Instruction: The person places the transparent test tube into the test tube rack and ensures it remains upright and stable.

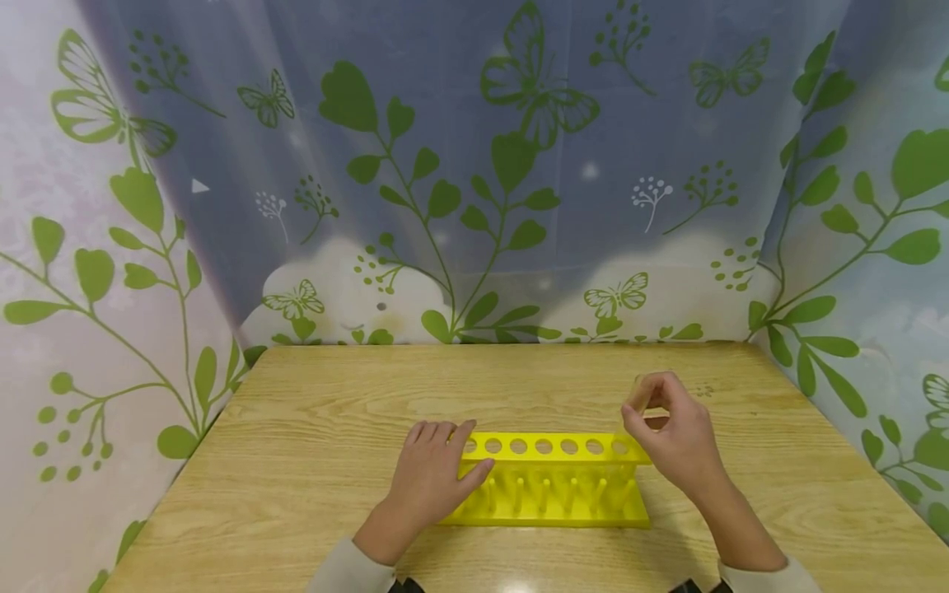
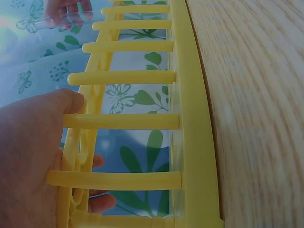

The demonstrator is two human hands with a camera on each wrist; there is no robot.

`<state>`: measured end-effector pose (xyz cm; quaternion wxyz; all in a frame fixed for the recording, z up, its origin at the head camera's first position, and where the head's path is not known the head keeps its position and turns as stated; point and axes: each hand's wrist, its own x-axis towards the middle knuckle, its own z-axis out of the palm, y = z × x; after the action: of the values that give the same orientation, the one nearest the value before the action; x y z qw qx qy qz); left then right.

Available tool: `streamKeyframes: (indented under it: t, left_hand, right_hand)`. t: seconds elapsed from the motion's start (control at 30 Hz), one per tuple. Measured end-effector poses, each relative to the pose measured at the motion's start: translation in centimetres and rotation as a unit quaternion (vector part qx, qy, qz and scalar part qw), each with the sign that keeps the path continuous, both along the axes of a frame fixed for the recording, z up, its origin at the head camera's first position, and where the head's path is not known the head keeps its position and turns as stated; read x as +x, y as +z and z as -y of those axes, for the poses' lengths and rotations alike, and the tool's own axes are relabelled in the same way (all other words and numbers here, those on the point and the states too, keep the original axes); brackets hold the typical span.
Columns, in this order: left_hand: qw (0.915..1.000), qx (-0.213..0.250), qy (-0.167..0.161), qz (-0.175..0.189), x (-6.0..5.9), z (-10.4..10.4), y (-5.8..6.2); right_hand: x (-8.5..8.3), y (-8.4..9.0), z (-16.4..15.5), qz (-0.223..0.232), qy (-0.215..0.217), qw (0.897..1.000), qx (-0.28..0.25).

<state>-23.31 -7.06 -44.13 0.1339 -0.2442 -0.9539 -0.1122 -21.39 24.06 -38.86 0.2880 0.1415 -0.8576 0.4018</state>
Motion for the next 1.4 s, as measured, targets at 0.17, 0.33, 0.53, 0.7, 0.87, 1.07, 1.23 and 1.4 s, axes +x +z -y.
streamKeyframes:
  t: [0.17, 0.33, 0.53, 0.7, 0.87, 1.07, 1.23, 1.4]
  left_hand:
    - [1.0000, -0.003, 0.002, 0.005, -0.05, -0.05, -0.01]
    - [1.0000, -0.002, 0.002, 0.008, -0.07, -0.06, 0.03]
    - [1.0000, 0.000, 0.001, 0.003, -0.07, -0.05, 0.00]
    - [1.0000, -0.001, 0.000, -0.003, 0.01, -0.05, -0.01]
    - [1.0000, -0.005, 0.001, -0.004, 0.06, -0.04, 0.01]
    - [0.9999, -0.006, 0.000, -0.010, 0.08, -0.02, 0.02]
    - [0.9999, -0.004, -0.001, -0.014, 0.01, 0.01, -0.01]
    - [0.9999, -0.005, 0.001, -0.012, 0.04, 0.01, -0.02]
  right_hand:
    - [-0.12, -0.21, -0.16, 0.010, 0.005, 1.000, 0.003]
    - [-0.15, -0.26, -0.25, 0.014, 0.006, 1.000, 0.006]
    - [-0.11, -0.17, -0.18, 0.017, 0.009, 1.000, 0.003]
    - [0.02, -0.04, -0.08, 0.021, 0.006, 1.000, 0.002]
    - [0.06, 0.01, -0.05, 0.023, 0.007, 1.000, 0.002]
    - [-0.10, -0.17, -0.23, 0.026, 0.007, 1.000, 0.006]
    - [-0.07, -0.11, -0.14, 0.028, 0.007, 1.000, 0.004]
    - [-0.03, 0.01, -0.04, 0.025, 0.004, 1.000, 0.005]
